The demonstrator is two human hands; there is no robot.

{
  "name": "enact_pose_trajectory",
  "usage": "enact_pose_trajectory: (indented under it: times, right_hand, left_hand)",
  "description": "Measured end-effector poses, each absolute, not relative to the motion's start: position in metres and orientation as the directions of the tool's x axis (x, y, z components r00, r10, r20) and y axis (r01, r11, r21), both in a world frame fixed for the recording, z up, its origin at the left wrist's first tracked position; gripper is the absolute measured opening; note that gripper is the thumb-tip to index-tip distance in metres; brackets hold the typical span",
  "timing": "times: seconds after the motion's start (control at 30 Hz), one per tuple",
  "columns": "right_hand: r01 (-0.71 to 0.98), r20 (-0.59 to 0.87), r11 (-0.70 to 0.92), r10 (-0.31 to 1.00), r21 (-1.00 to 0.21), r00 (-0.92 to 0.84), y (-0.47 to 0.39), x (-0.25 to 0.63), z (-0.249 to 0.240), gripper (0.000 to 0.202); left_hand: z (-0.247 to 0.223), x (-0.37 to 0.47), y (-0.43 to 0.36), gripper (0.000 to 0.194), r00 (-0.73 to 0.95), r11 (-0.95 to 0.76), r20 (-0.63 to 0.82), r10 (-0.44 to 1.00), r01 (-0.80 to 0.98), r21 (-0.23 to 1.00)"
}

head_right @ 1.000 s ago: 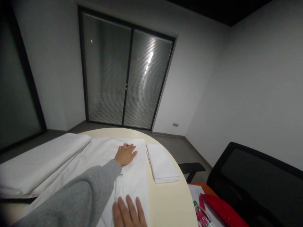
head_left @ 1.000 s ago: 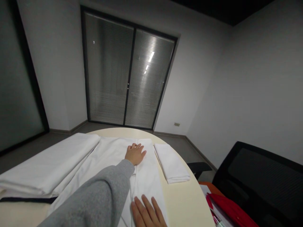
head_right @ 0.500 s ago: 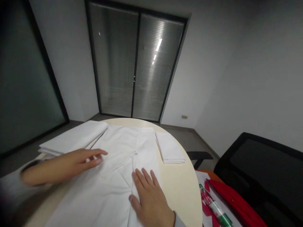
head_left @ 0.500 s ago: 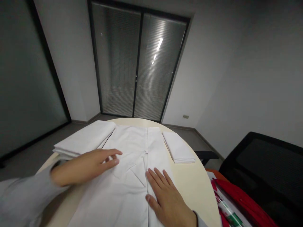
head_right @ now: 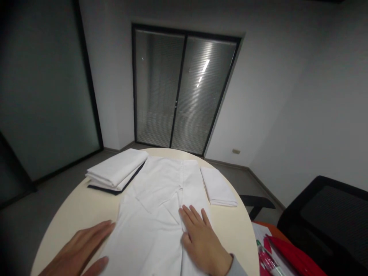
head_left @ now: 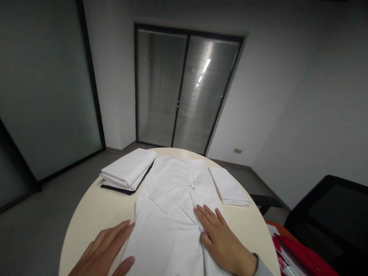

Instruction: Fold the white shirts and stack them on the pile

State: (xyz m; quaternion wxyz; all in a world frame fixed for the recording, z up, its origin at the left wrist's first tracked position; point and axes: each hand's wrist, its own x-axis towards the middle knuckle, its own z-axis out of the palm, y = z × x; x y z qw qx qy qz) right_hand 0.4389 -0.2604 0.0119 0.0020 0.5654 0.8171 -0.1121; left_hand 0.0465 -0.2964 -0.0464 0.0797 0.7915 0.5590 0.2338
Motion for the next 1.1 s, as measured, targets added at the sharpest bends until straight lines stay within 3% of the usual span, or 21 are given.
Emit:
enact_pose_trajectory:
  times: [0.1,0.23,0.53,0.9,1.1]
  right_hand:
    - [0.920,-0.100,0.346,0.925,-0.183,-0.367,-0.261,0.442,0.005,0.072]
    - [0.924,-0.088,0.334,0.931,-0.187,-0.354,-0.258,0.446,-0.002,0.074]
    - [0.919,-0.129,0.361,0.916,-0.157,-0.381,-0.245,0.454,-0.013,0.082]
    - [0.902,-0.021,0.371,0.923,-0.221,-0.385,-0.262,0.452,-0.007,0.065]
    - [0.891,0.004,0.375,0.922,-0.255,-0.387,-0.265,0.450,-0.001,0.060]
  left_hand:
    - [-0.020,0.065,-0.281,0.059,0.370,-0.397,0.146,0.918,0.851,0.343]
    - [-0.011,0.075,-0.268,0.052,0.329,-0.335,0.067,0.942,0.908,0.250]
    - [-0.033,0.067,-0.260,0.054,0.305,-0.321,0.102,0.947,0.922,0.215]
    - [-0.030,0.069,-0.261,0.053,0.141,-0.212,0.249,0.958,0.935,0.284]
    - [-0.033,0.071,-0.261,0.058,0.161,-0.230,0.225,0.961,0.918,0.322]
